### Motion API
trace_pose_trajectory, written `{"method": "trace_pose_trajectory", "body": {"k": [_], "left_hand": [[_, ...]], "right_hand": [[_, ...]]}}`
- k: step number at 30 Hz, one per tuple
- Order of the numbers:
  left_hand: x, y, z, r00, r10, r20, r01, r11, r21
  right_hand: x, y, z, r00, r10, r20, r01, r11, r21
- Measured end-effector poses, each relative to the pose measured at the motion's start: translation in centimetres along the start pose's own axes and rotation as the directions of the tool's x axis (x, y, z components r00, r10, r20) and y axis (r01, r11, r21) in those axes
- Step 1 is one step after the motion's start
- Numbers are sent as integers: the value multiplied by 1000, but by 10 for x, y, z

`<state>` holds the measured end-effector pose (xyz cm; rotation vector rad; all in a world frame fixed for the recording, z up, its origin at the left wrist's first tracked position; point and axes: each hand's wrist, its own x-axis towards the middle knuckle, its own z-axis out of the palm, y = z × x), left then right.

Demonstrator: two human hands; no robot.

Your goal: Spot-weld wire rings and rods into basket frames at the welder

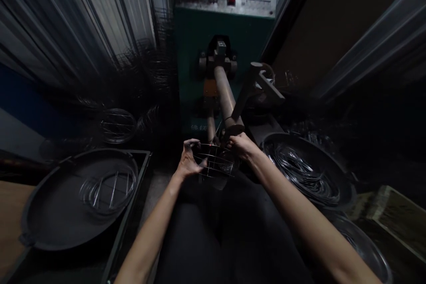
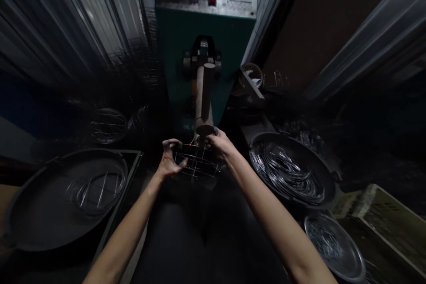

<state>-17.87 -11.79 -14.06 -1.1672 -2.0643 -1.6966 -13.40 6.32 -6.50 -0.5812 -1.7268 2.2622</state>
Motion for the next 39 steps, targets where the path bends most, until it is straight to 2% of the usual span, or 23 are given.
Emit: {"method": "trace_pose_trajectory", "body": {"k": [7,9,13,16,18,20,22,24,25,27,28,30,32,33,34,35,36,37,38,39], "left_hand": [[3,-2,-3,1000,5,29,-3,999,-50],[6,-2,-5,999,17,50,-15,999,-31],[9,-5,-4,992,82,95,-83,997,4],[2,-3,-8,972,166,166,-170,985,15],[-8,3,-19,936,211,283,-241,968,75],[-18,14,-36,870,159,466,-250,958,141],[-25,30,-48,816,26,578,-145,976,160],[-26,50,-46,825,-110,554,53,992,118],[-25,61,-40,836,-165,524,155,986,63],[-22,82,-20,828,-249,502,329,941,-76],[-22,92,-10,808,-280,518,401,906,-137],[-22,110,2,755,-327,569,522,824,-221],[-24,124,-2,707,-368,604,605,756,-248],[-25,130,-8,686,-373,625,627,739,-247],[-26,136,-17,662,-364,655,634,737,-232],[-26,142,-26,637,-338,693,623,755,-204],[-26,147,-34,615,-306,727,596,784,-175],[-26,152,-41,603,-276,748,559,815,-150],[-25,156,-47,605,-261,752,524,842,-130],[-26,159,-50,628,-265,731,496,861,-114]], "right_hand": [[-6,-1,4,998,56,-1,-56,998,-4],[-1,-6,4,993,114,4,-114,993,-15],[27,-27,-5,968,245,-54,-247,969,-27],[35,-48,-20,969,235,-80,-237,971,-17],[19,-54,-31,975,207,-85,-211,977,-39],[-12,-47,-40,978,187,-92,-192,980,-59],[-52,-26,-41,988,132,-76,-141,982,-128],[-90,6,-32,999,-16,-41,3,954,-301],[-107,23,-24,993,-118,-6,105,903,-416],[-136,52,-9,959,-270,86,263,738,-622],[-147,60,-4,946,-287,154,310,652,-692],[-167,59,-8,920,-215,327,391,524,-757],[-184,36,-30,882,-185,433,468,449,-761],[-190,18,-45,867,-231,440,497,405,-767],[-194,-1,-60,859,-329,392,495,335,-802],[-197,-20,-73,836,-426,346,472,236,-850],[-198,-38,-85,817,-467,338,448,146,-882],[-198,-51,-93,811,-465,356,439,81,-895],[-197,-61,-98,821,-409,398,459,59,-886],[-196,-66,-101,838,-320,441,491,90,-867]]}}
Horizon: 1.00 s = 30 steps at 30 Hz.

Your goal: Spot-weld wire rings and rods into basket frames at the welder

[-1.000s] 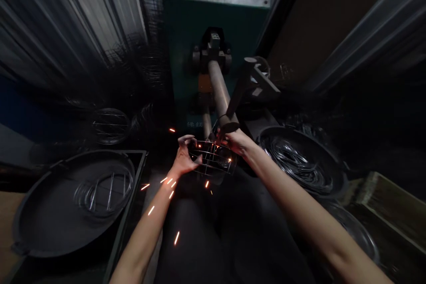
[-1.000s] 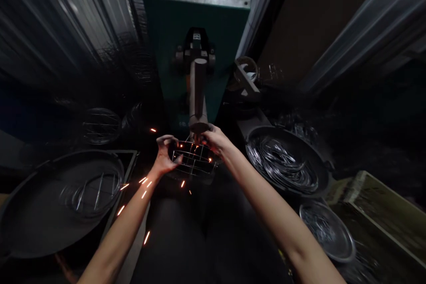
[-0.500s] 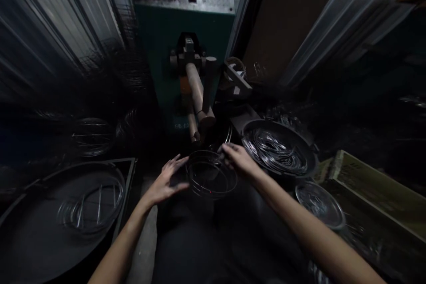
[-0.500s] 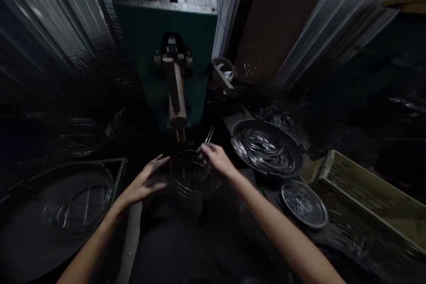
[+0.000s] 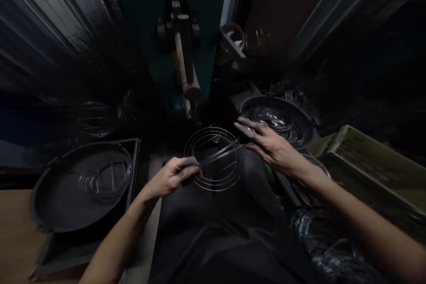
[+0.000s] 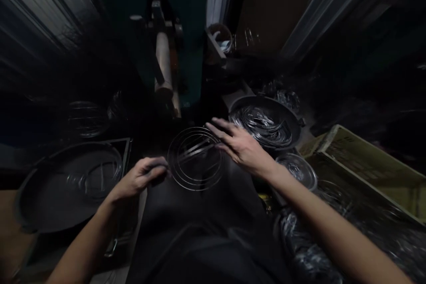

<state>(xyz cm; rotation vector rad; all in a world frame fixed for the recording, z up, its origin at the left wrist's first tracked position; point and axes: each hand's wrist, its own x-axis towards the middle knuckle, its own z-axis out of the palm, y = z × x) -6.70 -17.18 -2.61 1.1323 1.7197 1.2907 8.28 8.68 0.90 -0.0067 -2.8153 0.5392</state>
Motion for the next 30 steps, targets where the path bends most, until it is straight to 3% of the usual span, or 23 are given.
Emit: {"method": "trace_pose_trajectory", "body": {"k": [2,5,10,12,14,18,22,24,26,28,30], "left_hand": [[-5,1,3,992,15,-129,-10,999,41],[-9,-10,15,960,33,-277,-7,996,94],[6,-41,32,909,85,-407,11,974,228],[21,-57,33,883,127,-453,25,949,314],[35,-72,31,869,143,-473,50,927,373],[49,-83,21,876,93,-473,70,946,315],[49,-80,8,958,-73,-277,68,997,-26],[51,-83,5,972,-144,-186,120,984,-132],[57,-89,3,965,-139,-221,129,990,-56],[66,-97,1,948,-37,-315,104,974,200],[74,-105,-2,941,104,-323,83,851,518]], "right_hand": [[0,0,1,983,-18,185,-16,984,178],[-8,-3,15,934,27,357,-182,894,409],[-7,13,39,857,177,483,-456,696,554],[3,22,49,837,230,496,-508,663,550],[12,27,61,850,278,448,-490,730,476],[12,19,78,933,299,200,-326,938,118],[1,10,88,984,149,93,-136,982,-133],[1,11,95,990,110,93,-85,967,-240],[7,16,105,981,140,134,-87,936,-341],[16,22,113,960,204,193,-102,893,-439],[26,26,119,935,246,256,-85,855,-511]]}}
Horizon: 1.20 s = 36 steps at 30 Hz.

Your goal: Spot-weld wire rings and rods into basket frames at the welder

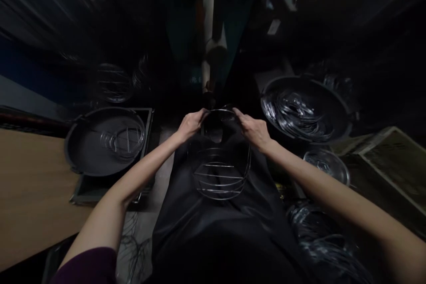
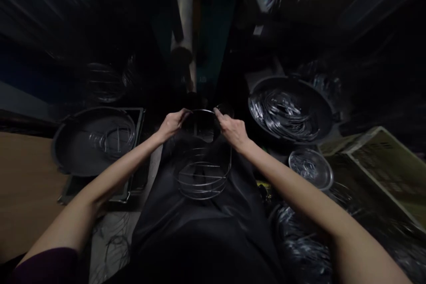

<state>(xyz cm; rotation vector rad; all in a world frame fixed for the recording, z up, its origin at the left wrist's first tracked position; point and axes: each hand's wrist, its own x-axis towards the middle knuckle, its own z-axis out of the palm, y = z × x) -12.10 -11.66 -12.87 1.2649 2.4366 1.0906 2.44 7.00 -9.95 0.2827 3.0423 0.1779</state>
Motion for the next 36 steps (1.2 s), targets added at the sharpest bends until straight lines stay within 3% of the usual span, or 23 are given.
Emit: {"method": "trace_pose_trajectory", "body": {"k": [2,5,8,16,23,29,36], "left_hand": [[7,-7,3,996,86,25,-89,958,273],[11,-15,11,998,5,60,-33,878,478],[11,-20,20,996,-74,49,38,854,518],[13,-22,27,994,-95,50,57,862,503],[7,-7,4,1000,-23,12,14,875,484],[3,11,-23,998,55,-6,-50,954,294],[8,31,-60,1000,22,2,-20,889,457]], "right_hand": [[10,0,1,999,-2,48,5,999,-53],[19,-2,7,995,17,103,-8,996,-85],[24,-3,15,989,30,144,-19,997,-75],[26,1,14,980,14,199,4,996,-91],[29,-3,-7,995,-65,76,73,992,-104],[37,-6,-32,992,-105,76,112,989,-98],[45,-11,-57,997,-79,6,78,992,99]]}}
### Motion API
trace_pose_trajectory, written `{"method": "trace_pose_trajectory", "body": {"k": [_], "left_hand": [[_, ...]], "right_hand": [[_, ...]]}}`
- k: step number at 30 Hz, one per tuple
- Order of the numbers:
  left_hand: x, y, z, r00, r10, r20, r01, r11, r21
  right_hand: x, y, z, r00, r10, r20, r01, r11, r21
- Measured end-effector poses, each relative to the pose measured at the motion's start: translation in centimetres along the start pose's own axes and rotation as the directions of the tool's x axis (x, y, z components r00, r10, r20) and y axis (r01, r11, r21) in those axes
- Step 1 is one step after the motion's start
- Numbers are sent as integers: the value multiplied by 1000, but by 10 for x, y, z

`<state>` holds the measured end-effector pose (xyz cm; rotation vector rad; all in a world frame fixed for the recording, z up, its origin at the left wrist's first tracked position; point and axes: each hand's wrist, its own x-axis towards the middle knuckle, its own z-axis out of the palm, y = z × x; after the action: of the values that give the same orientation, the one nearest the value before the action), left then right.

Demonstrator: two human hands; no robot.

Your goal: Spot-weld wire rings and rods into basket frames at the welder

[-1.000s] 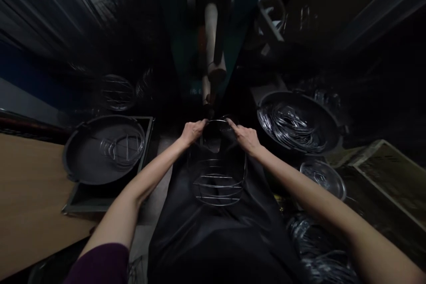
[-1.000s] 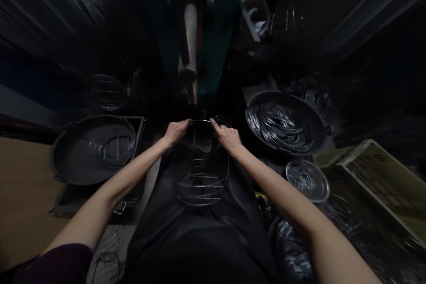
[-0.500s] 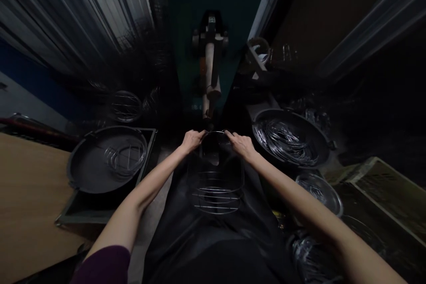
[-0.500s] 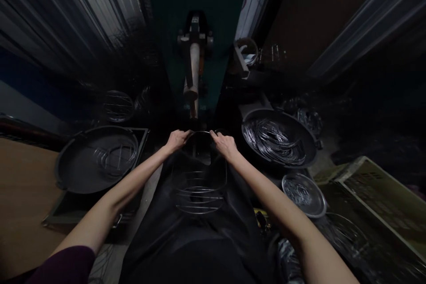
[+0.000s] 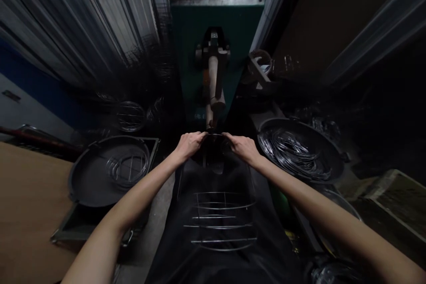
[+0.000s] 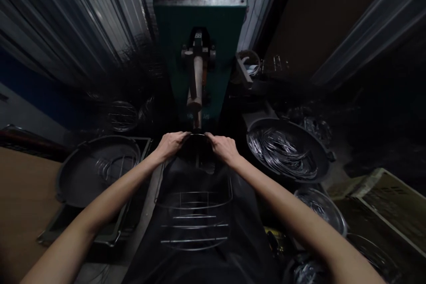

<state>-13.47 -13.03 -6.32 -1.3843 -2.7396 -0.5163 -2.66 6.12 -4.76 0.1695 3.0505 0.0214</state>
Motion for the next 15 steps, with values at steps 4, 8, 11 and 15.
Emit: {"method": "trace_pose_trajectory", "body": {"k": [4,8,11,15], "left_hand": [[1,1,-1,999,-11,-45,2,980,-199],[0,4,-1,999,-43,7,43,995,-92],[2,8,-7,998,-41,38,39,999,38],[7,12,-16,996,-46,78,31,984,178]], "right_hand": [[-2,-2,-1,999,13,-47,-12,1000,21],[-4,-4,-1,999,-24,24,28,988,-153],[-2,-6,-3,999,-15,35,23,974,-224],[1,-8,-6,999,-6,34,14,970,-243]]}}
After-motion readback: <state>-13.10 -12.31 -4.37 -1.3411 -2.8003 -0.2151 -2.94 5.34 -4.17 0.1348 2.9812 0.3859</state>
